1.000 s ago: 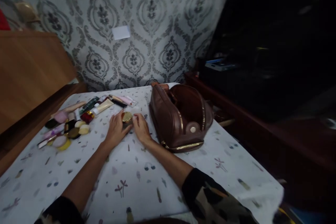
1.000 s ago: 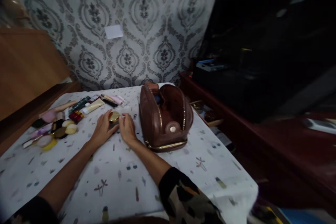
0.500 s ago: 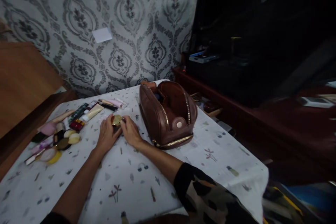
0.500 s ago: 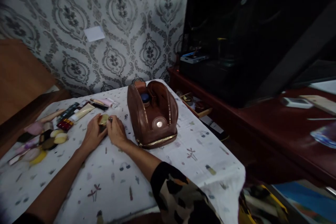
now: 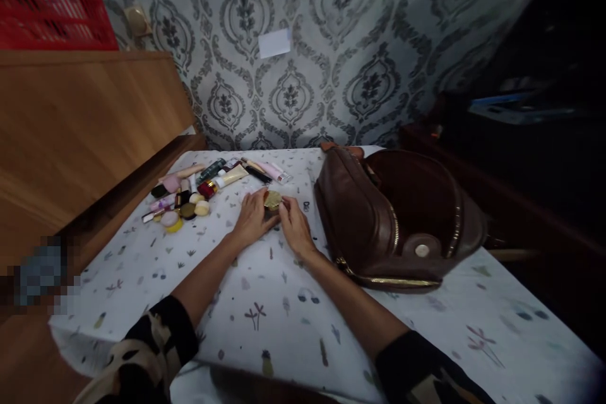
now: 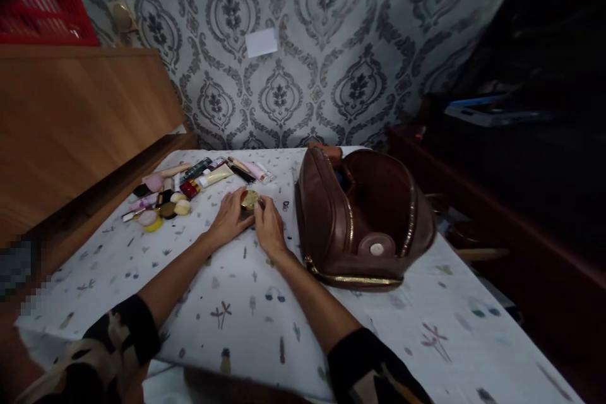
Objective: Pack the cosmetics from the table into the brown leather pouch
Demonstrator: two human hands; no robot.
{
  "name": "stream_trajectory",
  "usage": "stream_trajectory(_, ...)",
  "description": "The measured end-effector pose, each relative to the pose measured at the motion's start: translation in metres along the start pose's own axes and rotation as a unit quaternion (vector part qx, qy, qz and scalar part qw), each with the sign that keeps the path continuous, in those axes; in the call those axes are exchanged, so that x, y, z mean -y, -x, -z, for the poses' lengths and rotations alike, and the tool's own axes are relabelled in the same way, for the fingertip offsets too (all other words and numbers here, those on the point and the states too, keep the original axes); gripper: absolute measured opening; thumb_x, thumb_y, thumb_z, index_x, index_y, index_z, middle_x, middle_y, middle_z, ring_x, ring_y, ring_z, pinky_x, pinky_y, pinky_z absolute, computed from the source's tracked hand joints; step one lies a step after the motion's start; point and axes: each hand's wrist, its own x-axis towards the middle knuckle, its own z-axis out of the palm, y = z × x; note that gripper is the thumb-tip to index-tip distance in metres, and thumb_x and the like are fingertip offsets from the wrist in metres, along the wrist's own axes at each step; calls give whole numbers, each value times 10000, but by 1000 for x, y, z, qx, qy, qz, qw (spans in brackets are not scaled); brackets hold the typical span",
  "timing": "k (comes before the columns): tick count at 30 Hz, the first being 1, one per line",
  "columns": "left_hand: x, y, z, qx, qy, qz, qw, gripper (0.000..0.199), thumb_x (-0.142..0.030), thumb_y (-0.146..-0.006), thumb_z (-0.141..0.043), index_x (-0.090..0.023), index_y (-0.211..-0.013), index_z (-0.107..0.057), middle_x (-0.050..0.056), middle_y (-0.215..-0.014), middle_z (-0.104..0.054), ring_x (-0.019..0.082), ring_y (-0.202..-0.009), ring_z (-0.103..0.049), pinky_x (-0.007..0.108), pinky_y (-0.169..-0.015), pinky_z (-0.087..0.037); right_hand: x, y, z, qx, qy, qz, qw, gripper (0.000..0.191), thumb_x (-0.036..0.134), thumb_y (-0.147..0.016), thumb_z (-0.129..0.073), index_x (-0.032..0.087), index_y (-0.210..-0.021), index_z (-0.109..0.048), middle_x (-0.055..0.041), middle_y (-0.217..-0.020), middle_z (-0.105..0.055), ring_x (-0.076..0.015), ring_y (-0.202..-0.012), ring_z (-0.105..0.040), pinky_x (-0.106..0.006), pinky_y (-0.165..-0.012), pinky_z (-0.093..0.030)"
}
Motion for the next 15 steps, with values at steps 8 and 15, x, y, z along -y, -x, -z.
stream_trajectory(8, -2, 1, -1, -15, -19, 16, 1000, 672, -480, -904, -600, -117, -1411, -351, 204, -1370, -552, 335, -1296, -499, 543, -1121, -321, -1, 1, 0, 20, 7, 2, 1000, 540, 449, -979, -369, 120, -1399, -454, -202, -1394, -579, -279, -1295, -555, -470, -1094, -422)
stream_trajectory(15, -10, 1, 5, -23, -60, 19, 998, 570, -511, -963, -485, -117, -1369, -415, 182, -1314, -599, 308, -1217, -537, 490, -1091, -346, -3, 1, -1, 12, 7, 10, 1000, 618, 557, -989, -346, 133, -1422, -468, -188, -1422, -556, -282, -1320, -532, -464, -1114, -405)
